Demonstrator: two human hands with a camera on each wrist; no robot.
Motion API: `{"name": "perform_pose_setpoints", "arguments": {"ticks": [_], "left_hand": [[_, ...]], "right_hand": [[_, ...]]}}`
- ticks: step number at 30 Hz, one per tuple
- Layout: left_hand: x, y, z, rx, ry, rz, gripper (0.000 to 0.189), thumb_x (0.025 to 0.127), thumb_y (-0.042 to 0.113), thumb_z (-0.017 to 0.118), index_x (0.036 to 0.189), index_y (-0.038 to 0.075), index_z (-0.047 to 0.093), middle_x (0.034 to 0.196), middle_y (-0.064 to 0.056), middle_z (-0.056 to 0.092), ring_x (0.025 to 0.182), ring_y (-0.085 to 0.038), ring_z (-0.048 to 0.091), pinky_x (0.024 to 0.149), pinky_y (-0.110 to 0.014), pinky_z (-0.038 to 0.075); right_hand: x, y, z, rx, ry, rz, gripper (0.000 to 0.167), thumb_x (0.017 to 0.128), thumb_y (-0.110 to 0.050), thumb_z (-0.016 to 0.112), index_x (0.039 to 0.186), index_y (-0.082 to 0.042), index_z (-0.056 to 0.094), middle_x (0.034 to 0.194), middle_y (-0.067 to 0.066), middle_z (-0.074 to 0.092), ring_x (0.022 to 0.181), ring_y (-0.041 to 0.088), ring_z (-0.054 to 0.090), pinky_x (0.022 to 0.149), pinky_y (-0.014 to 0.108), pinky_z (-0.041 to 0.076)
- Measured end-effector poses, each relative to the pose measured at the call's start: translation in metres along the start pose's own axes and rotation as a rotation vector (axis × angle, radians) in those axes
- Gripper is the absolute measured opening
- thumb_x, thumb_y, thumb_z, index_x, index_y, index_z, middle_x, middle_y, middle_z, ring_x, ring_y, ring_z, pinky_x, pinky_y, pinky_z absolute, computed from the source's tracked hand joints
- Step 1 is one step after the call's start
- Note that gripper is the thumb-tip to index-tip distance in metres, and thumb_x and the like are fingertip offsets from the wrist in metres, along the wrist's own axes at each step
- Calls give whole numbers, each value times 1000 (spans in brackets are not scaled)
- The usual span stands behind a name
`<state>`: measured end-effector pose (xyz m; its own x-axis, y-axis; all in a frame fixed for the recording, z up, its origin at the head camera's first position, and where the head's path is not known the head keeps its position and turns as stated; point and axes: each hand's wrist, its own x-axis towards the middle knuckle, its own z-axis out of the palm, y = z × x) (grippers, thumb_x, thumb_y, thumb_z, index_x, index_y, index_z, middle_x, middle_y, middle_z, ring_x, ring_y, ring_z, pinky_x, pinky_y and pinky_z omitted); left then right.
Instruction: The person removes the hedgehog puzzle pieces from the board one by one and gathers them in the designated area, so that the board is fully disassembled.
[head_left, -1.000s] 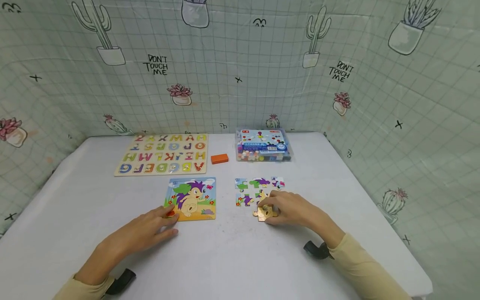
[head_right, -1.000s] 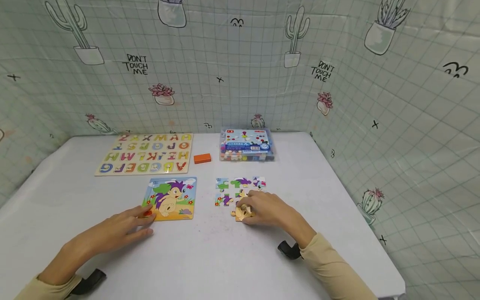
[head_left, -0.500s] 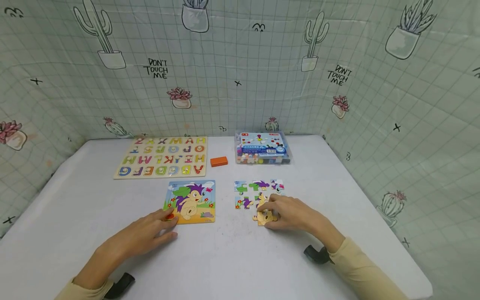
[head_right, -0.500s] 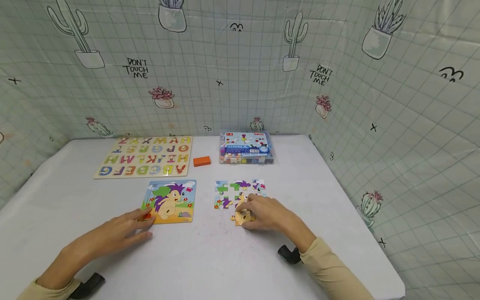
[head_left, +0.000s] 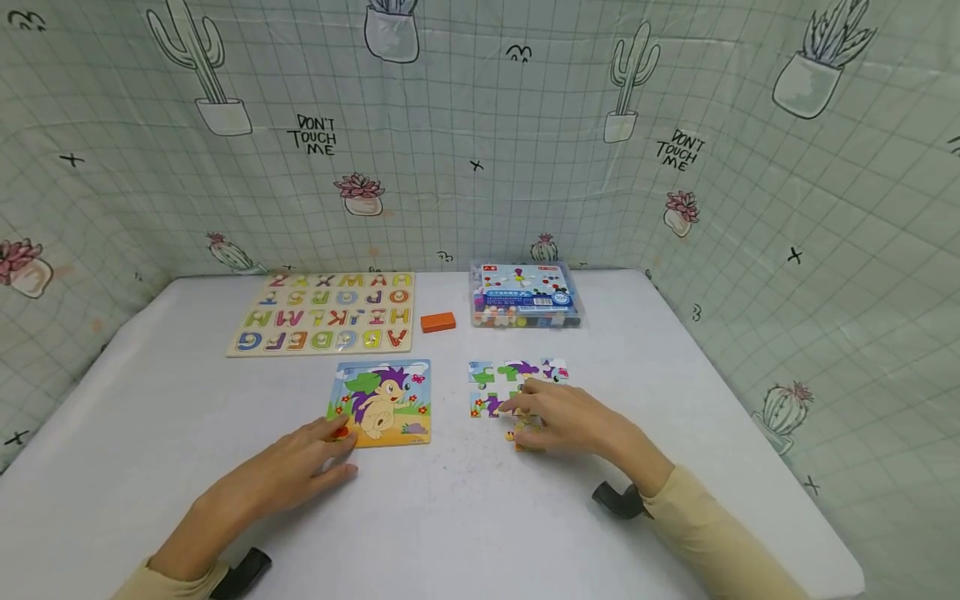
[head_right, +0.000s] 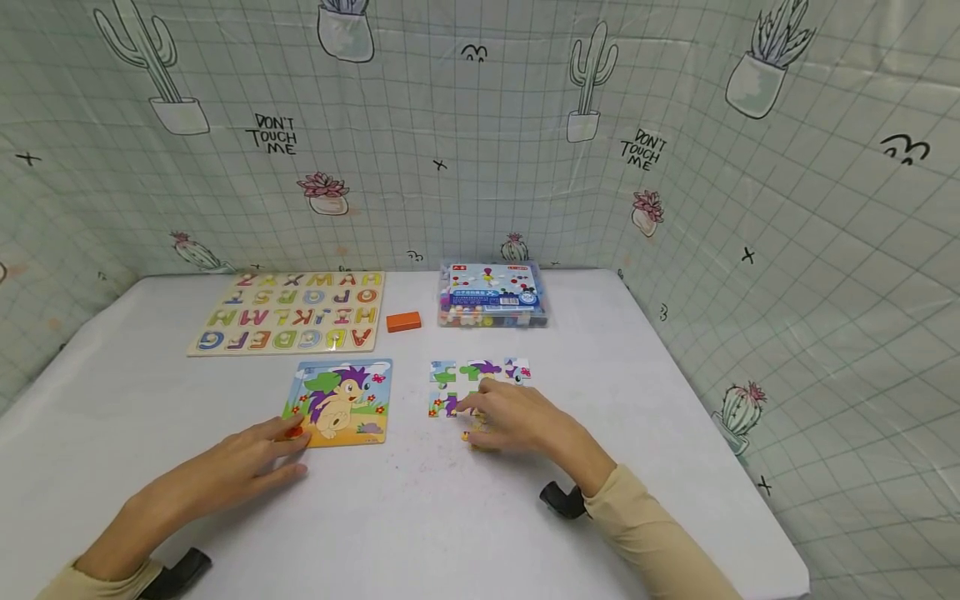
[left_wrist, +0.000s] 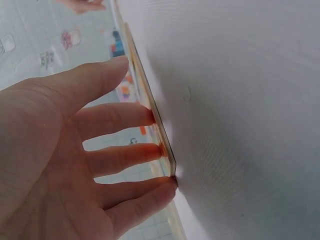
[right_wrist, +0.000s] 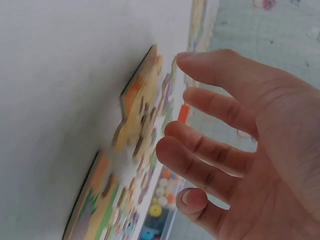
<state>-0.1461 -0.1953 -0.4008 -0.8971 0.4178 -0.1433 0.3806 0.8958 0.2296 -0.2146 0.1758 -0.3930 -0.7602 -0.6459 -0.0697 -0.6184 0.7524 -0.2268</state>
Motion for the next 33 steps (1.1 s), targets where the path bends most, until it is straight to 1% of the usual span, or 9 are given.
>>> {"name": "perform_pose_setpoints", "arguments": {"ticks": [4, 7, 11, 13, 17, 21, 26, 29, 33], "left_hand": [[-1, 0, 1, 0, 18, 23, 52, 91, 43, 67, 128, 6, 65, 146, -25, 47, 134, -48, 44, 106, -60, 41], [-2, 1, 0, -6, 21, 30, 52, 91, 42, 66, 128, 5, 65, 147, -27, 46, 134, -47, 46, 105, -59, 43], [-3, 1, -1, -9, 5, 16, 54, 92, 42, 66, 130, 4, 64, 148, -28, 44, 134, -46, 45, 105, -58, 43], [-3, 0, -1, -14, 4, 15, 54, 92, 42, 65, 130, 4, 63, 148, -28, 43, 135, -46, 45, 105, -57, 43], [-6, -2, -1, -27, 4, 19, 53, 92, 41, 65, 130, 3, 63, 149, -28, 43, 135, -46, 46, 105, -56, 44], [-7, -4, -4, -25, -10, 26, 52, 91, 40, 67, 129, 4, 64, 148, -26, 45, 134, -44, 47, 105, -55, 45], [-9, -7, -6, -22, -21, 43, 49, 91, 40, 68, 126, 6, 67, 145, -25, 49, 133, -44, 49, 103, -56, 46], [-10, -9, -5, -28, -25, 50, 48, 91, 42, 67, 125, 9, 68, 144, -26, 50, 131, -45, 50, 102, -57, 46], [-12, -11, -6, -47, -29, 51, 46, 90, 43, 67, 122, 11, 71, 143, -27, 50, 131, -46, 50, 101, -59, 46]], "right_hand": [[14, -14, -1, -11, 6, -12, 37, 89, -35, 69, 125, -25, 67, 99, -1, 59, 72, 8, 47, 59, 23, 40], [26, -26, 1, -12, 6, -20, 39, 90, -37, 69, 126, -24, 65, 103, -1, 60, 78, 8, 51, 65, 23, 44], [44, -45, 4, -14, -12, -37, 40, 92, -39, 66, 129, -23, 63, 106, -2, 61, 85, 7, 54, 72, 24, 48], [55, -54, 6, -27, -16, -62, 40, 93, -39, 66, 129, -22, 63, 106, -2, 61, 86, 7, 54, 73, 24, 48], [77, -71, 14, -59, -11, -126, 40, 93, -39, 65, 128, -20, 64, 101, -3, 59, 79, 7, 52, 65, 21, 44], [94, -86, 20, -47, -26, -146, 43, 93, -41, 66, 130, -20, 63, 96, -4, 57, 75, 7, 48, 61, 20, 40], [112, -103, 27, -28, -40, -146, 42, 93, -41, 66, 131, -23, 61, 109, -4, 60, 82, 7, 52, 68, 22, 46], [121, -115, 29, -17, -41, -154, 42, 93, -39, 66, 131, -24, 61, 115, -3, 60, 85, 8, 53, 69, 22, 47], [131, -127, 32, -22, -34, -186, 44, 92, -38, 67, 133, -23, 61, 116, -2, 60, 87, 8, 53, 70, 18, 47]]}}
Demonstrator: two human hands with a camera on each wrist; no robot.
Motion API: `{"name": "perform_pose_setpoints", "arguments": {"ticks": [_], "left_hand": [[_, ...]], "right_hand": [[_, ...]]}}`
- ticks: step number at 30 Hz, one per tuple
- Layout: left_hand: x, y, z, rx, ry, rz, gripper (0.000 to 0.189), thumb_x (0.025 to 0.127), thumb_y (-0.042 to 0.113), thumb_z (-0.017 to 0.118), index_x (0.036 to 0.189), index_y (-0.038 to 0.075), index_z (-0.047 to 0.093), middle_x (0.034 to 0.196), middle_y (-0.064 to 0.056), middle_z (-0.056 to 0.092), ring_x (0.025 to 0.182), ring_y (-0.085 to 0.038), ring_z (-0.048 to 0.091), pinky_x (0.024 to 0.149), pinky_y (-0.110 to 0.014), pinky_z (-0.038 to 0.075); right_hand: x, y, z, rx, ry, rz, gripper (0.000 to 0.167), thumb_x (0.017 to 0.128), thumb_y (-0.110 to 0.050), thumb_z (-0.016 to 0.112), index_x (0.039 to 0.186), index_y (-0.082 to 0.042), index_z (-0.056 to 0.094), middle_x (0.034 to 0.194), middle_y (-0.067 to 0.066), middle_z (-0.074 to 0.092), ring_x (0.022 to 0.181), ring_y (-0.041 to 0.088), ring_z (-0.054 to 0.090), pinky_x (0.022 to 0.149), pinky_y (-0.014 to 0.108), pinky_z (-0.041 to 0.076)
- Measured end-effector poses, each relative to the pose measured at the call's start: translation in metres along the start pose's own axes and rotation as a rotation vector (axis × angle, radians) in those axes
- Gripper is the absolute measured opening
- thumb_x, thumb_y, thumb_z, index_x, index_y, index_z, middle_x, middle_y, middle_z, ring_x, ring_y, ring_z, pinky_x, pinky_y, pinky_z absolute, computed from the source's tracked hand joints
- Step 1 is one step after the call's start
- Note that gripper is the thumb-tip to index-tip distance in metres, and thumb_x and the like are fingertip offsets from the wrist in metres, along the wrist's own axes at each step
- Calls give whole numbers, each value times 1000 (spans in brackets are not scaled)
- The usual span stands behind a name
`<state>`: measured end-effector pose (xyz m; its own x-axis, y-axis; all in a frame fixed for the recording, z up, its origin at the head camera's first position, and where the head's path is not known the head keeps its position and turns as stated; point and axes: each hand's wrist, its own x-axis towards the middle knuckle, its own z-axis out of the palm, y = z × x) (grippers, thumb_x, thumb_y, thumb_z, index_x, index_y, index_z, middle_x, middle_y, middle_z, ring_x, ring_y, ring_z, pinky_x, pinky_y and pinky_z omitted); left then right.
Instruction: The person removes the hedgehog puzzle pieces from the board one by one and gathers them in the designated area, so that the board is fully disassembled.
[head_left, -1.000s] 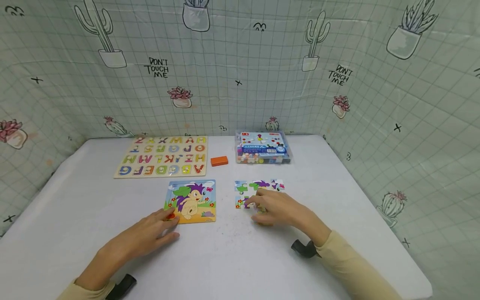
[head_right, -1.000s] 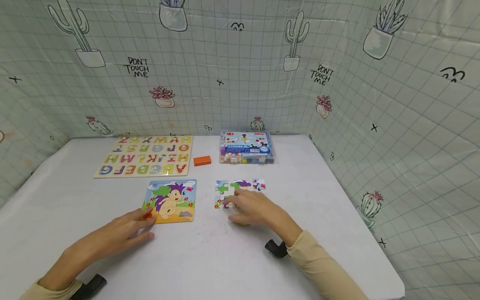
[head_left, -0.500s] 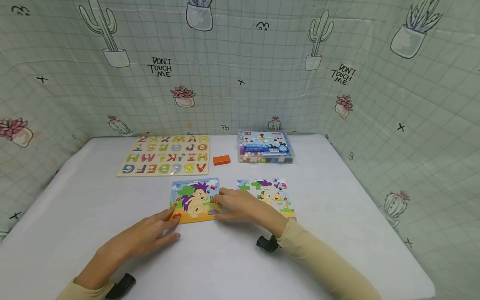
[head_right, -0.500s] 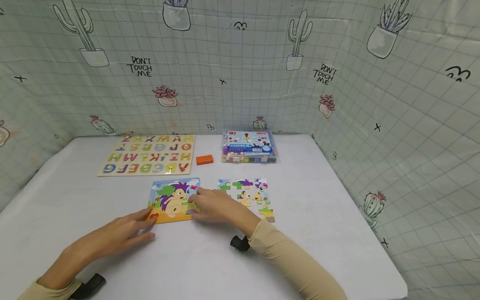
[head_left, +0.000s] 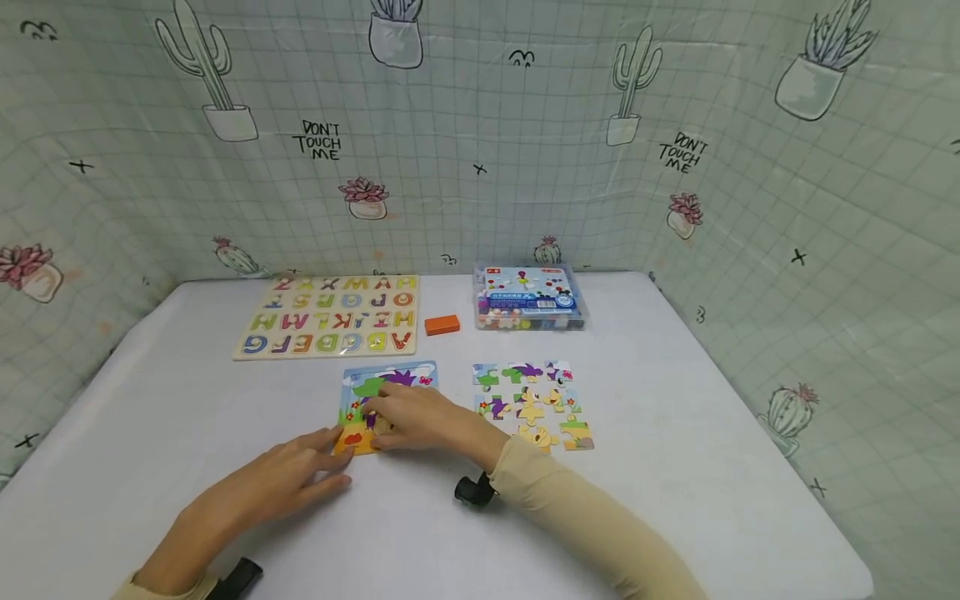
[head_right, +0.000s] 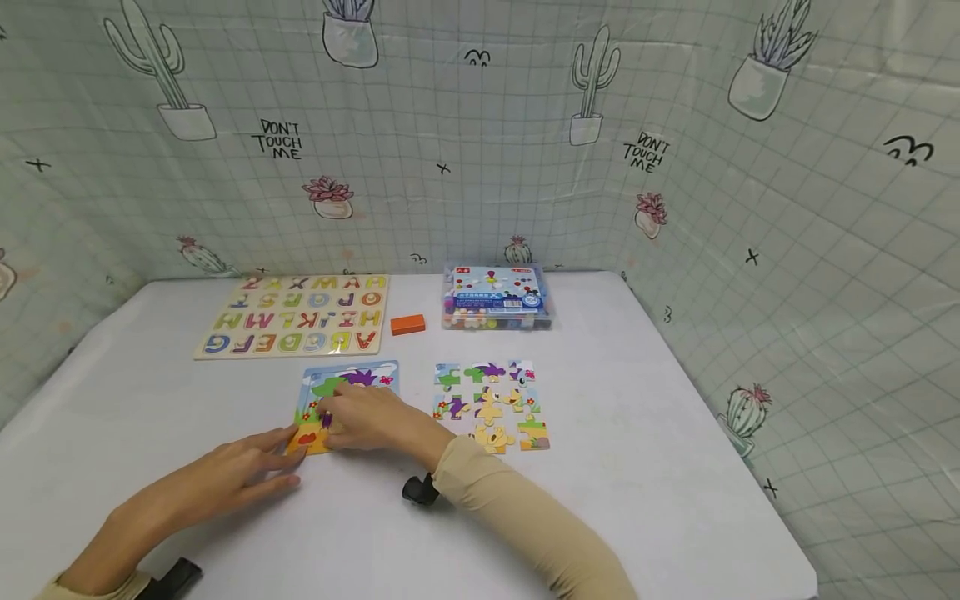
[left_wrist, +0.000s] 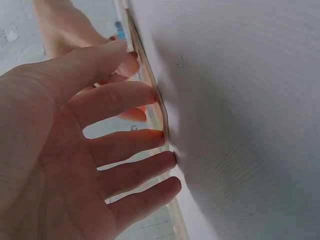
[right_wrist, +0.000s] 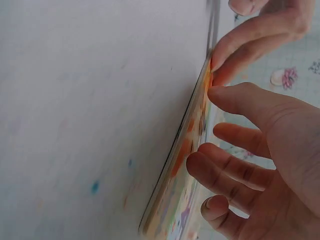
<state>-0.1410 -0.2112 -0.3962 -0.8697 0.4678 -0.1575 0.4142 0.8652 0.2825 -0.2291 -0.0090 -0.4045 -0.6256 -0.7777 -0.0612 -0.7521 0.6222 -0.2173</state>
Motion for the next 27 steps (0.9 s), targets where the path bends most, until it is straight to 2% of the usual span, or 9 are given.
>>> {"name": "perform_pose_setpoints", "arguments": {"ticks": [5, 9, 18, 23, 27], "left_hand": [[-2, -3, -1, 1, 9, 19, 42, 90, 42, 67, 119, 12, 73, 142, -29, 50, 130, -47, 50, 99, -61, 46], [-1, -4, -3, -5, 23, 39, 42, 91, 41, 67, 119, 11, 72, 142, -30, 50, 130, -48, 50, 99, -61, 46], [3, -5, -6, -19, -35, 26, 47, 92, 44, 65, 122, 9, 70, 144, -32, 46, 132, -53, 44, 99, -66, 43], [1, -4, -5, -48, -49, 33, 48, 92, 44, 63, 123, 7, 69, 145, -32, 44, 133, -52, 43, 101, -65, 42], [1, -4, -4, -46, -53, 24, 49, 92, 45, 63, 123, 8, 69, 145, -32, 45, 132, -52, 44, 101, -66, 42]], "right_hand": [[10, -7, 1, -39, 0, -24, 48, 91, -42, 68, 135, -24, 59, 117, -3, 60, 88, 6, 53, 74, 17, 48], [13, -9, -2, -43, -10, -7, 50, 91, -41, 69, 137, -23, 58, 114, -4, 59, 85, 7, 50, 71, 17, 46], [13, -7, -5, 12, -18, 9, 49, 90, -40, 70, 135, -24, 59, 117, -4, 58, 86, 5, 51, 72, 17, 46], [14, -6, -4, 49, -27, 2, 47, 90, -40, 71, 133, -27, 61, 113, -5, 57, 85, 5, 49, 68, 15, 43], [15, -6, -5, 61, -38, -15, 46, 89, -39, 72, 132, -26, 63, 115, -5, 59, 90, 5, 49, 71, 14, 42]]}}
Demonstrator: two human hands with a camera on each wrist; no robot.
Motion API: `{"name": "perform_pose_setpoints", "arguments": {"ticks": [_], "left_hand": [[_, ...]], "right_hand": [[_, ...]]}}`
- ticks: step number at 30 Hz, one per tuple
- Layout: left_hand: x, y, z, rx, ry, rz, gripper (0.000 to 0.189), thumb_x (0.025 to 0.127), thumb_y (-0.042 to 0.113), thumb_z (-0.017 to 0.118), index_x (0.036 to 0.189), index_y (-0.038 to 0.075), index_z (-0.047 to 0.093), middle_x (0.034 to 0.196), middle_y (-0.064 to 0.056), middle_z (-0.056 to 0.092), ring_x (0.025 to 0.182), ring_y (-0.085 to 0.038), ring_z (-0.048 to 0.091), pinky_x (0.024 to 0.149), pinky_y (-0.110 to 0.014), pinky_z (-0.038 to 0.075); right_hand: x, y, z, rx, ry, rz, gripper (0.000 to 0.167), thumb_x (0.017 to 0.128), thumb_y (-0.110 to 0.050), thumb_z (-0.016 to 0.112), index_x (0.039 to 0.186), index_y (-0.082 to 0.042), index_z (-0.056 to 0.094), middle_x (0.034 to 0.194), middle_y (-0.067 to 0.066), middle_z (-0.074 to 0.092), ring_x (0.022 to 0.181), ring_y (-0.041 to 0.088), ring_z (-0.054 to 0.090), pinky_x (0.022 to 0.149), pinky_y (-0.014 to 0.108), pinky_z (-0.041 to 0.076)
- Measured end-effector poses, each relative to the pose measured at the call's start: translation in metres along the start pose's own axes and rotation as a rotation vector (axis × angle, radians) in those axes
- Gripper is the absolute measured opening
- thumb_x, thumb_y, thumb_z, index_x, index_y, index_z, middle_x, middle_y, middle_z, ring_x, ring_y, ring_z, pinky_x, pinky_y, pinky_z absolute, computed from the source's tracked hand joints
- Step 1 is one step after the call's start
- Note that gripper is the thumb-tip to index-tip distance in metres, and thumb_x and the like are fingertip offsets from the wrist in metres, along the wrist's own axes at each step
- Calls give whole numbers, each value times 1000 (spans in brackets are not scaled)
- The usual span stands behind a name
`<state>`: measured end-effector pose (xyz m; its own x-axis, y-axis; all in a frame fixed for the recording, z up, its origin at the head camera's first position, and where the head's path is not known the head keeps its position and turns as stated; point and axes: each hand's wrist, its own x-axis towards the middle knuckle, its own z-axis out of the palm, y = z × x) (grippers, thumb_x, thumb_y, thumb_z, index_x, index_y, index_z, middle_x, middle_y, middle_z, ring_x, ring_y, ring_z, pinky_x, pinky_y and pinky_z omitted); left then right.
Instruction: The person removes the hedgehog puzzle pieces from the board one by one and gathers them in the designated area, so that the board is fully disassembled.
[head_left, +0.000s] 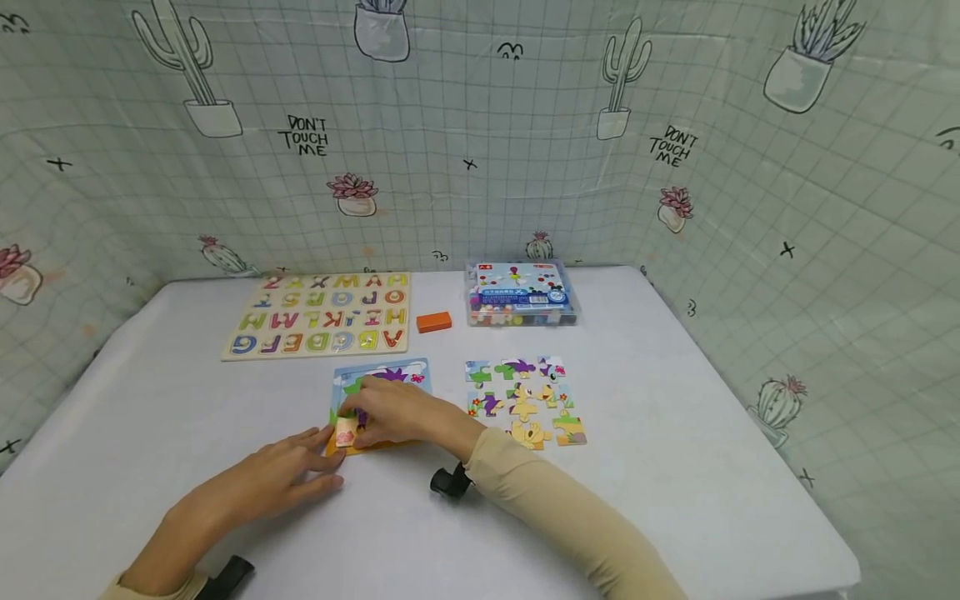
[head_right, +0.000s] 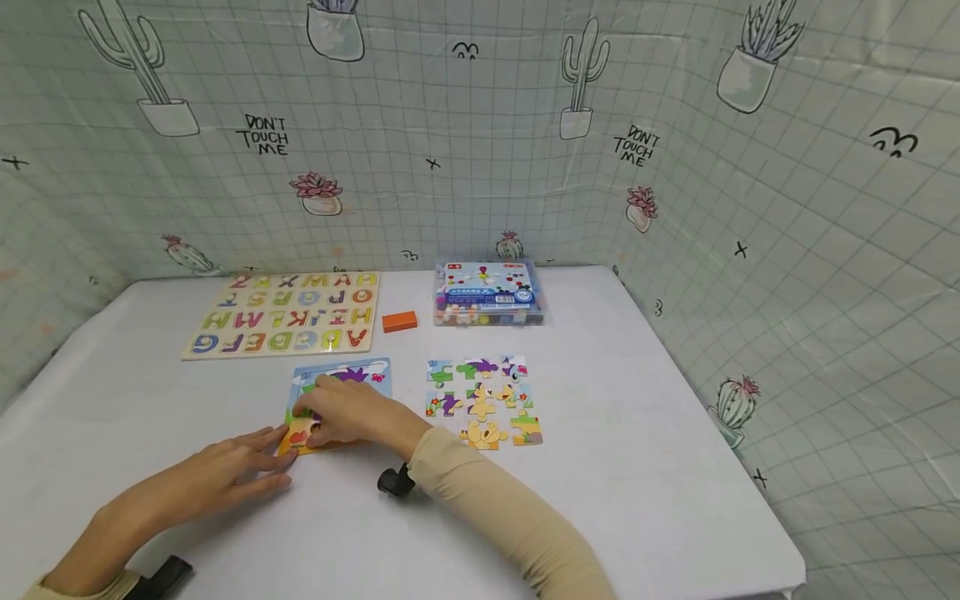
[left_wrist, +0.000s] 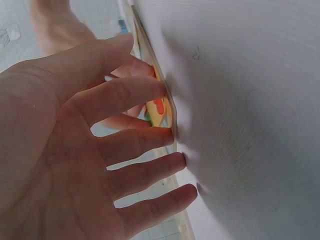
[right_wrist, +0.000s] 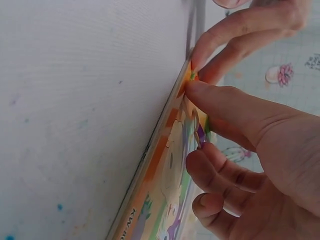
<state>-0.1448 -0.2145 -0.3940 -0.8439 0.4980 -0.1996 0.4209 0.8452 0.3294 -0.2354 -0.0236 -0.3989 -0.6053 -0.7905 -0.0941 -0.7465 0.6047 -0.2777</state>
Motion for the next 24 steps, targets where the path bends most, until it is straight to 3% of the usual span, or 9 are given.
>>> {"name": "perform_pose_setpoints", "arguments": {"ticks": [9, 16, 24], "left_hand": [[1, -1, 1, 12, 2, -19, 49, 91, 47, 64, 122, 10, 70, 145, -31, 46, 132, -51, 45, 101, -66, 42], [1, -1, 3, 21, -2, -42, 49, 91, 48, 64, 122, 11, 71, 145, -30, 46, 133, -51, 44, 101, -66, 41], [3, 0, 3, 24, 8, -37, 48, 90, 48, 65, 121, 12, 71, 145, -27, 48, 133, -49, 45, 102, -64, 41]], "right_hand": [[4, -1, -2, 3, -19, -9, 49, 86, -42, 75, 130, -23, 64, 111, -8, 60, 93, 4, 49, 74, 12, 42], [1, 0, 2, -65, -18, -7, 48, 88, -44, 71, 131, -25, 62, 112, -7, 57, 91, 4, 50, 74, 13, 44], [-20, 16, -2, -80, -45, 42, 47, 86, -40, 71, 131, -27, 62, 110, -6, 57, 87, 7, 51, 74, 20, 46]]}}
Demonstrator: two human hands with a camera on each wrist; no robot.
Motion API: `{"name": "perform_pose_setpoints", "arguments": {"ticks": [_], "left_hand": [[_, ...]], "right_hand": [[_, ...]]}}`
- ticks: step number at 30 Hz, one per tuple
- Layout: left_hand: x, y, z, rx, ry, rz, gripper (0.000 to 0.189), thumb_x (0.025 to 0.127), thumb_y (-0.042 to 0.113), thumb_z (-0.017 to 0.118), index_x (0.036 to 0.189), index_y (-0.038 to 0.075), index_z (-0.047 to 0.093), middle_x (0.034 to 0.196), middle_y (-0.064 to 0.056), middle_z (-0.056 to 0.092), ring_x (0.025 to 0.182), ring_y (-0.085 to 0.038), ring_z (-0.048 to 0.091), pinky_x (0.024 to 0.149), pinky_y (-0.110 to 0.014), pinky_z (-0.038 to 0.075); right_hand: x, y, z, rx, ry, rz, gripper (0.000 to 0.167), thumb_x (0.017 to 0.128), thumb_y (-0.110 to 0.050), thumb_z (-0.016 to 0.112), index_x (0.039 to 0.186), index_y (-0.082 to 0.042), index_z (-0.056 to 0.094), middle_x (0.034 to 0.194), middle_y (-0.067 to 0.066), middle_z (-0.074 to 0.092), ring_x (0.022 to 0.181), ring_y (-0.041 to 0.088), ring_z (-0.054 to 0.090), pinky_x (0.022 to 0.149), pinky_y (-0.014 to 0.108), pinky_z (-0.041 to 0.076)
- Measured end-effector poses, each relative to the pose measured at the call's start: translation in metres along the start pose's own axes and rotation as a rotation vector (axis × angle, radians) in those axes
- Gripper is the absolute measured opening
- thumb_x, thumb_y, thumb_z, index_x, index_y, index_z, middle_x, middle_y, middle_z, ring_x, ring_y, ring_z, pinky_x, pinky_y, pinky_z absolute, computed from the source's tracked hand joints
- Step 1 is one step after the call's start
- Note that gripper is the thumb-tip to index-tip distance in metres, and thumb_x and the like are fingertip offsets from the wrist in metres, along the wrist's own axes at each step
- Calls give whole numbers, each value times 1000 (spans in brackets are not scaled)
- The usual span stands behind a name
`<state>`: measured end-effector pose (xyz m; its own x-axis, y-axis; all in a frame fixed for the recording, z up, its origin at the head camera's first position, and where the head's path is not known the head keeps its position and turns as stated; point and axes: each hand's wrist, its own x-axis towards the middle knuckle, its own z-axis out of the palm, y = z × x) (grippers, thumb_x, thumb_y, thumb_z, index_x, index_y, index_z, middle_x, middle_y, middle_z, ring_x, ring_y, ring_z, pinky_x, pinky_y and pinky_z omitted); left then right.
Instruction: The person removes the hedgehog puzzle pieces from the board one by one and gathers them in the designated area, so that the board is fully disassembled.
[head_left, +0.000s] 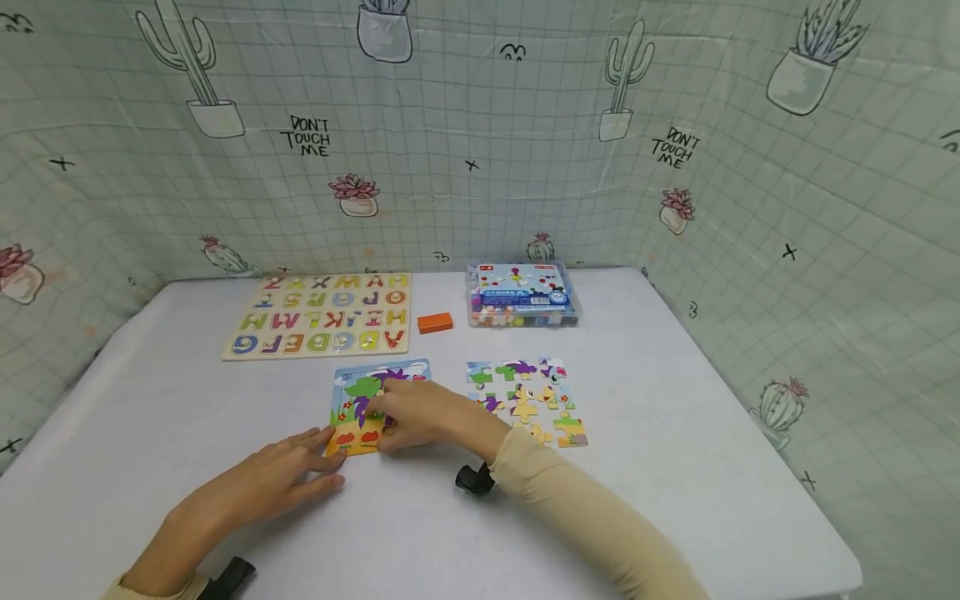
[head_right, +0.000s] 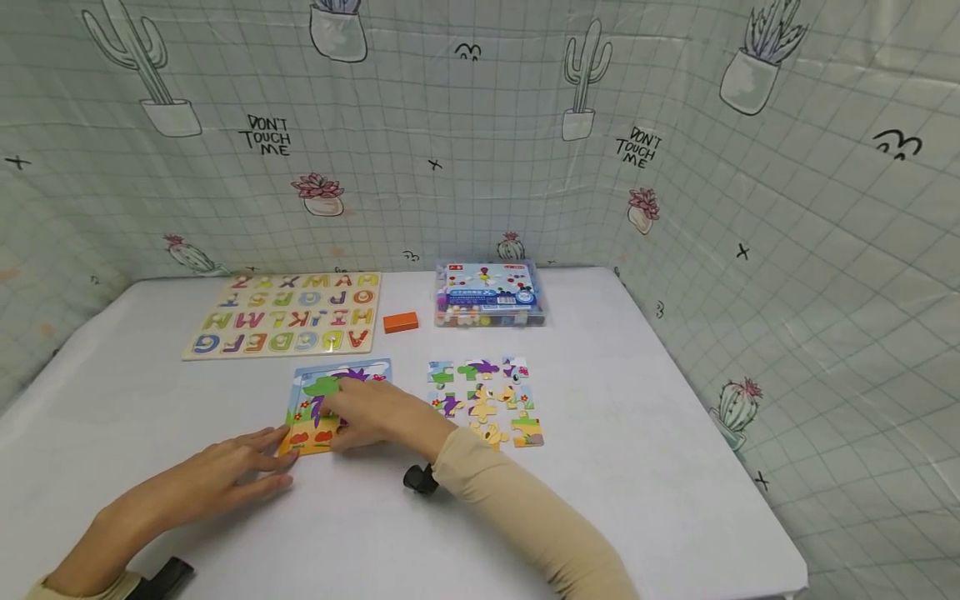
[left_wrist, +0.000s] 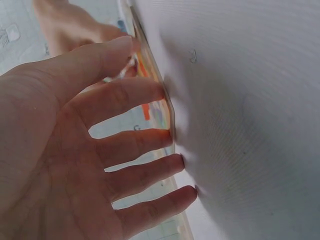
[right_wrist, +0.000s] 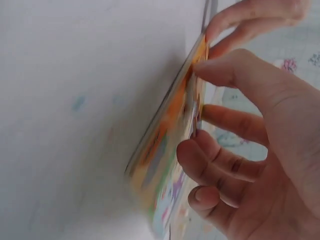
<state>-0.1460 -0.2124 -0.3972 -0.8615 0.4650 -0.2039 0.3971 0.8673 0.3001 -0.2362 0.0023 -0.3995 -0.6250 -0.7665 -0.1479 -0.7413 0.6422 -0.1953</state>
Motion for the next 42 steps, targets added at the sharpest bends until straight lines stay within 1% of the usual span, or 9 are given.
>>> {"name": "perform_pose_setpoints", "arguments": {"ticks": [4, 8, 13, 18, 21, 25, 29, 37, 42], "left_hand": [[2, 2, -1, 9, -3, -9, 46, 90, 47, 65, 120, 13, 72, 145, -27, 49, 133, -49, 45, 102, -64, 42], [4, 5, -2, 10, -7, -21, 45, 90, 46, 65, 120, 13, 72, 145, -26, 49, 133, -49, 45, 102, -65, 42], [8, 8, -3, 11, -5, -28, 45, 90, 47, 66, 120, 14, 72, 145, -26, 49, 133, -49, 46, 101, -66, 42], [9, 8, -5, 29, 9, -18, 45, 89, 46, 67, 120, 14, 72, 144, -26, 50, 131, -50, 47, 99, -66, 44], [8, 8, -5, 35, 17, -13, 44, 89, 46, 67, 119, 14, 72, 143, -26, 51, 131, -50, 47, 98, -66, 44], [8, 8, -6, 33, 19, -10, 45, 89, 46, 67, 120, 14, 72, 143, -26, 51, 131, -50, 47, 98, -66, 44], [9, 8, -6, 29, 17, -4, 44, 89, 45, 67, 119, 13, 72, 143, -26, 51, 131, -50, 47, 98, -66, 44], [10, 7, -5, 18, 12, 5, 43, 90, 44, 67, 118, 12, 73, 142, -27, 52, 130, -49, 48, 99, -65, 44], [11, 6, -4, 24, -3, -15, 45, 88, 46, 68, 118, 14, 73, 141, -27, 53, 129, -49, 49, 100, -63, 45]], "right_hand": [[-21, 20, -3, 23, -11, -9, 47, 87, -41, 70, 130, -25, 63, 106, -5, 58, 85, 8, 51, 72, 22, 46], [-51, 43, -5, 43, 1, -9, 46, 86, -39, 70, 129, -24, 64, 106, -2, 58, 84, 9, 50, 73, 22, 46], [-90, 69, -5, 82, 20, 60, 44, 85, -37, 71, 127, -26, 66, 103, -3, 57, 84, 9, 50, 71, 22, 46], [-113, 83, -3, 90, 41, 91, 42, 84, -36, 71, 125, -28, 67, 100, -6, 56, 80, 6, 50, 66, 21, 44], [-120, 87, -2, 92, 50, 76, 41, 84, -35, 72, 124, -27, 67, 98, -5, 57, 76, 6, 49, 62, 21, 42], [-123, 89, -1, 90, 40, 68, 42, 84, -35, 72, 125, -27, 67, 96, -4, 56, 76, 6, 48, 61, 20, 40], [-124, 90, 1, 91, 28, 69, 42, 84, -35, 72, 125, -28, 67, 95, -5, 55, 77, 7, 48, 62, 20, 40], [-124, 90, 2, 110, 6, 78, 43, 85, -35, 71, 127, -27, 67, 97, -5, 55, 79, 7, 49, 64, 20, 41], [-123, 88, 5, 114, -9, 86, 43, 85, -35, 71, 127, -27, 66, 98, -6, 55, 81, 8, 50, 67, 22, 43]]}}
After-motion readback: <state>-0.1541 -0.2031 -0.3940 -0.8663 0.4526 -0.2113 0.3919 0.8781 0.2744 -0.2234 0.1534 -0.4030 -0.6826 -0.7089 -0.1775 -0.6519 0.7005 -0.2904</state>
